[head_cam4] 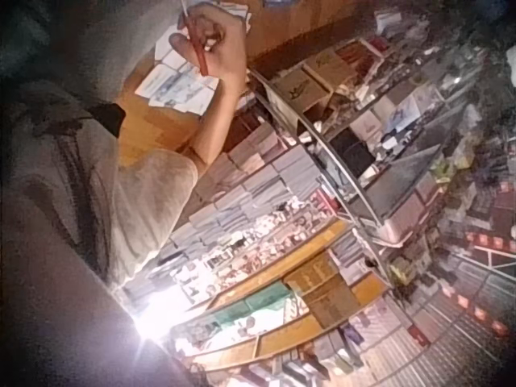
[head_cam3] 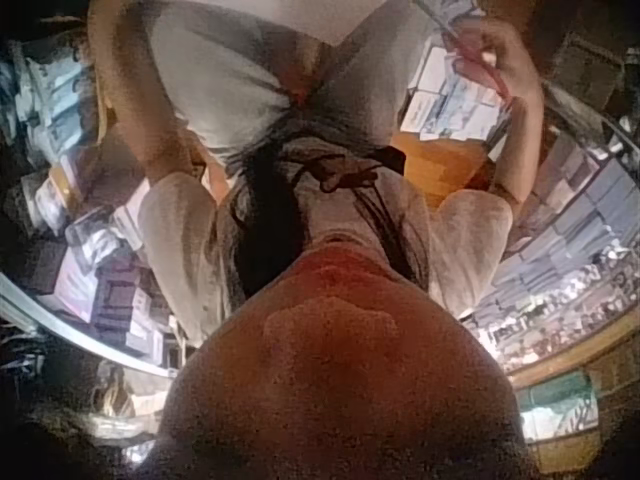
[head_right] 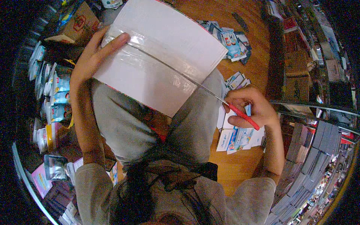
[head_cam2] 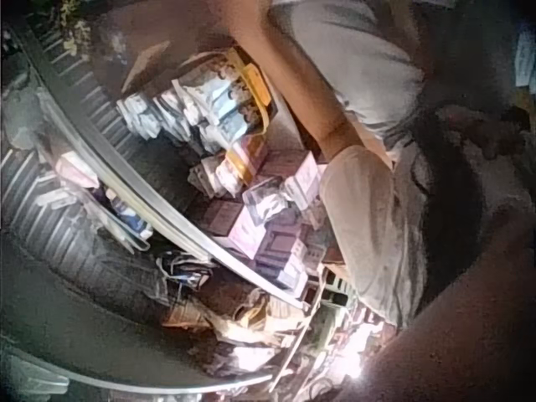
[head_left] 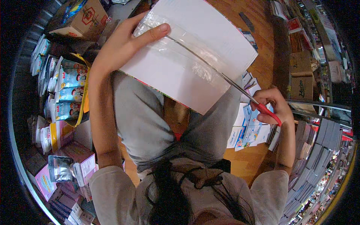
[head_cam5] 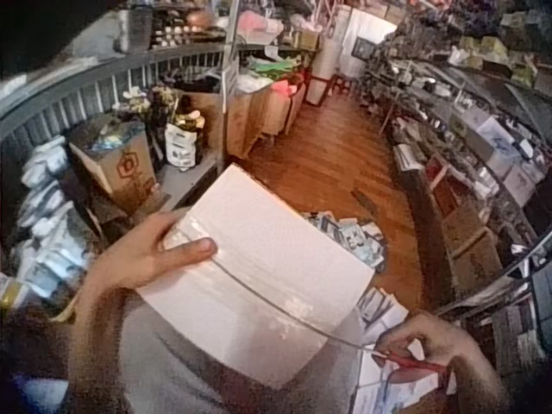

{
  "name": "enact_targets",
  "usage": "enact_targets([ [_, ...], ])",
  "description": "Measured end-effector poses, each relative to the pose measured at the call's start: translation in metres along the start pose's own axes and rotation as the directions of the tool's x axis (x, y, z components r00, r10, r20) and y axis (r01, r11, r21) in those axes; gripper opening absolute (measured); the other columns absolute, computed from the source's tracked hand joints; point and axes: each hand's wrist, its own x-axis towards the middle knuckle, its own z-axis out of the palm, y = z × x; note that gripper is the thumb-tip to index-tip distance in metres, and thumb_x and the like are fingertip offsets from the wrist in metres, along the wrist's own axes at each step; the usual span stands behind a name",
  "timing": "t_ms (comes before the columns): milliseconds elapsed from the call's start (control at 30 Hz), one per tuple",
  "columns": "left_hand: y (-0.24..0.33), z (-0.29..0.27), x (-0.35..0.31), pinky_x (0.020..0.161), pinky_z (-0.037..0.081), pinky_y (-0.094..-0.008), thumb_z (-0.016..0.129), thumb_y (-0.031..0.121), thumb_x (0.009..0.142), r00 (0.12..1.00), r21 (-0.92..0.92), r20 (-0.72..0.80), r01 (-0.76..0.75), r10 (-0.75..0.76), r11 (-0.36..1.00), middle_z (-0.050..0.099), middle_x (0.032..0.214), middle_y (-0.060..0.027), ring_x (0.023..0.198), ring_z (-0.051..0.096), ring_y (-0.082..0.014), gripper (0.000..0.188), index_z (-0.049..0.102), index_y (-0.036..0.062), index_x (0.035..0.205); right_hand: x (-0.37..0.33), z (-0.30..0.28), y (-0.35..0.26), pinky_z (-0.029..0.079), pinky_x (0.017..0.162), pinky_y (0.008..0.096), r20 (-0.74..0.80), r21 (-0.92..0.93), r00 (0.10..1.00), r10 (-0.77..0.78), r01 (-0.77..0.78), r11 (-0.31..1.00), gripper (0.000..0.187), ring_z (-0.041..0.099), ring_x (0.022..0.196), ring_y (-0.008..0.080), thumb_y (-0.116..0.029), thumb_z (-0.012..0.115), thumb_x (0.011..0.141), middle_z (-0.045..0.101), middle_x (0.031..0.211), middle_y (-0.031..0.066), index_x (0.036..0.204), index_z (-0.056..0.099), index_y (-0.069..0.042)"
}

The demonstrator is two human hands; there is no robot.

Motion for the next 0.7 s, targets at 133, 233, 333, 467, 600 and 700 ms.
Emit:
enact_targets([
  [133, -0.002, -0.001, 0.0, 0.076, 0.044, -0.026, 0.068, 0.041, 0.073, 1.0, 0.0, -0.019, 0.003, -0.003, 1.0, 0.058, 0.102, -0.0094, 0.086, 0.056, -0.0154, 0.062, 0.05, 0.0011, 0.117, 0.013, 0.008, 0.015, 0.034, 0.045, 0.0196, -0.059, 0.037, 0.991, -0.122, 0.125, 0.992, 0.02, 0.043, 0.047, 0.0047, -0.013, 0.068, 0.063, 0.047, 0.056, -0.0026, 0.079, 0.058, -0.004],
  [233, 0.001, 0.001, -0.001, 0.077, 0.043, -0.0258, 0.067, 0.041, 0.074, 1.0, 0.011, -0.022, 0.02, -0.02, 1.0, 0.058, 0.102, -0.0092, 0.087, 0.056, -0.0154, 0.06, 0.05, 0.0011, 0.116, 0.017, 0.007, 0.019, 0.039, 0.052, 0.021, -0.045, -0.041, 0.999, -0.02, 0.018, 0.999, 0.031, 0.047, 0.054, 0.0097, -0.025, 0.069, 0.057, 0.054, 0.064, 0.0041, 0.071, 0.058, 0.001],
  [333, -0.008, -0.002, 0.005, 0.077, 0.043, -0.0257, 0.067, 0.041, 0.074, 1.0, -0.025, 0.015, 0.007, -0.006, 1.0, 0.058, 0.102, -0.0091, 0.087, 0.056, -0.0154, 0.06, 0.05, 0.0011, 0.115, 0.02, 0.007, 0.021, 0.041, 0.055, 0.0224, -0.041, -0.069, 0.998, -0.046, 0.043, 0.997, 0.028, 0.051, 0.057, 0.0111, -0.021, 0.069, 0.058, 0.057, 0.067, 0.0059, 0.073, 0.058, 0.0],
  [467, -0.013, 0.003, 0.004, 0.066, 0.046, -0.0258, 0.06, 0.05, 0.077, 0.984, 0.067, -0.096, -0.147, 0.153, 0.987, 0.062, 0.086, -0.0092, 0.072, 0.059, -0.0138, 0.059, 0.055, -0.0003, 0.108, 0.026, 0.007, 0.026, 0.044, 0.058, 0.0236, -0.049, -0.098, 0.994, -0.097, 0.092, 0.991, 0.025, 0.055, 0.062, 0.012, -0.016, 0.069, 0.058, 0.06, 0.071, 0.0067, 0.076, 0.059, -0.001],
  [600, -0.008, 0.003, 0.003, 0.068, 0.046, -0.0262, 0.059, 0.051, 0.076, 0.986, 0.118, -0.087, -0.132, 0.142, 0.984, 0.062, 0.086, -0.0091, 0.072, 0.059, -0.0139, 0.061, 0.055, -0.0002, 0.108, 0.031, 0.007, 0.025, 0.044, 0.059, 0.0235, -0.047, -0.071, 0.992, -0.116, 0.112, 0.991, 0.025, 0.056, 0.062, 0.013, -0.015, 0.07, 0.058, 0.06, 0.07, 0.0066, 0.076, 0.059, -0.001],
  [700, -0.004, 0.002, 0.002, 0.073, 0.044, -0.0263, 0.062, 0.048, 0.075, 0.996, 0.071, -0.059, -0.06, 0.064, 0.996, 0.06, 0.094, -0.0093, 0.081, 0.057, -0.0152, 0.06, 0.053, 0.0008, 0.112, 0.038, 0.008, 0.025, 0.044, 0.057, 0.0228, -0.042, -0.068, 0.992, -0.116, 0.113, 0.991, 0.024, 0.056, 0.06, 0.0128, -0.016, 0.07, 0.057, 0.059, 0.067, 0.0064, 0.074, 0.059, -0.001],
])
